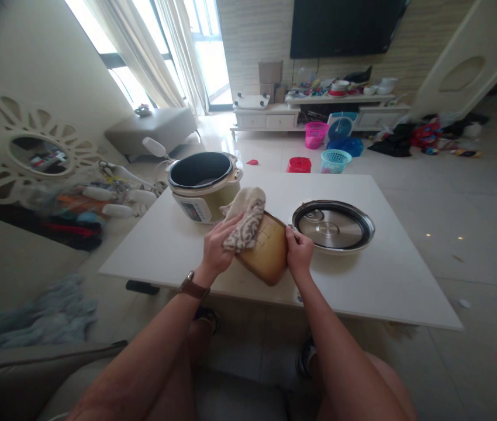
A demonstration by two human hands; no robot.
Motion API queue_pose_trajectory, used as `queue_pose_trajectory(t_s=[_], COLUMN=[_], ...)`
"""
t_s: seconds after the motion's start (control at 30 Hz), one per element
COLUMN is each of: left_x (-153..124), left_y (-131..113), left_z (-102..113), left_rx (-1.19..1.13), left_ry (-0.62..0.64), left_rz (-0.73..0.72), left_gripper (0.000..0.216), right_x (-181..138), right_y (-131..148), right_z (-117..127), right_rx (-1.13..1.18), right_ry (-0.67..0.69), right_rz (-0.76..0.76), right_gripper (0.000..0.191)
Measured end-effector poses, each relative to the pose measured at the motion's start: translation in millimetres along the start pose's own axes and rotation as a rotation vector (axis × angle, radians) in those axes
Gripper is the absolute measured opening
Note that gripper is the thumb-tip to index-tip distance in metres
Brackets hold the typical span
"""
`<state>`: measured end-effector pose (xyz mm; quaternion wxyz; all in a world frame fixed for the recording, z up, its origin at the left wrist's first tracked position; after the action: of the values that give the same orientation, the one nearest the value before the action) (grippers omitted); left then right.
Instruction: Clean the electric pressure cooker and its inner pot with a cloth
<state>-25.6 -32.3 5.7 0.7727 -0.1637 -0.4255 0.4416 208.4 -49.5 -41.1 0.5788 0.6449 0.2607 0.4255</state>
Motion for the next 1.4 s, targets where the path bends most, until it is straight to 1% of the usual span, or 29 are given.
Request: queue_pose_trajectory(t_s=[0.03, 0.07, 0.13, 0.23, 0.3, 0.5, 0.57, 0.6, 0.63, 0.7, 0.8, 0.87, 0.93, 1.03, 1.1, 1.2, 1.27, 1.3, 1.33, 1.4], left_x=[-1, -2, 0, 5, 8, 12, 11, 10, 9, 7, 3, 3, 3, 3, 2, 1, 2, 3, 4, 7], left_y=[-5, -8, -9, -5, 2, 31, 36, 37, 36, 31, 20, 14, 10, 7, 3, -2, -3, -2, 0, 7], left_z=[1, 2, 3, 2, -1, -10, -12, -12, -12, -11, -7, -5, -5, -4, -4, -5, -6, -7, -8, -10], left_rx=[0.022, 0.037, 0.031, -0.043, -0.091, -0.192, -0.224, -0.232, -0.228, -0.185, -0.083, -0.024, 0.022, 0.062, 0.08, 0.076, 0.039, 0.016, -0.003, -0.008], left_ry=[0.041, 0.062, 0.045, -0.023, -0.075, -0.169, -0.196, -0.206, -0.212, -0.218, -0.189, -0.158, -0.145, -0.135, -0.114, -0.081, -0.071, -0.072, -0.078, -0.095], left_rz=[-0.07, -0.098, -0.063, 0.062, 0.156, 0.553, 0.631, 0.644, 0.638, 0.572, 0.362, 0.229, 0.168, 0.141, 0.101, 0.029, 0.025, 0.052, 0.101, 0.251], left_gripper=[0.05, 0.053, 0.054, 0.051, 0.048, 0.028, 0.027, 0.027, 0.027, 0.029, 0.036, 0.044, 0.047, 0.047, 0.045, 0.043, 0.043, 0.043, 0.043, 0.038], right_x=[0, 0, 0, 0, -1, 3, 4, 5, 6, 7, 10, 12, 13, 10, 8, 6, 6, 6, 7, 7], right_y=[0, 0, 1, 2, 0, -15, -18, -19, -19, -20, -19, -16, -8, 7, 17, 23, 22, 20, 19, 15], right_z=[0, 0, 0, -1, -1, 4, 6, 6, 6, 7, 6, 4, 2, 1, 0, 2, 5, 6, 7, 9], right_rx=[0.007, 0.016, 0.031, 0.041, 0.047, 0.121, 0.15, 0.156, 0.153, 0.116, -0.004, -0.081, -0.098, -0.038, -0.026, -0.085, -0.125, -0.134, -0.137, -0.134], right_ry=[0.002, 0.004, 0.017, 0.03, 0.007, -0.079, -0.085, -0.087, -0.091, -0.116, -0.137, -0.12, -0.12, -0.13, -0.076, -0.005, -0.016, -0.026, -0.033, -0.041], right_rz=[-0.004, -0.009, -0.015, -0.017, -0.023, -0.107, -0.149, -0.168, -0.188, -0.231, -0.282, -0.275, -0.216, -0.061, 0.015, 0.024, 0.008, 0.005, 0.006, 0.008], right_gripper=[0.066, 0.066, 0.066, 0.066, 0.068, 0.069, 0.068, 0.067, 0.066, 0.062, 0.054, 0.048, 0.044, 0.04, 0.04, 0.048, 0.052, 0.054, 0.055, 0.056])
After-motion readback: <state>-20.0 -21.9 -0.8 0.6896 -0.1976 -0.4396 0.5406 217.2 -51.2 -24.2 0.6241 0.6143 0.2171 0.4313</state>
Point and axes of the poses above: each hand's wrist, its own x-axis towards the middle knuckle, its own z-axis out of the back of the hand, y = z × x, the point moved 1 cm from there along x, towards the middle knuckle, and after that the axes turned 8 degrees about x, right-handed, at the moved point
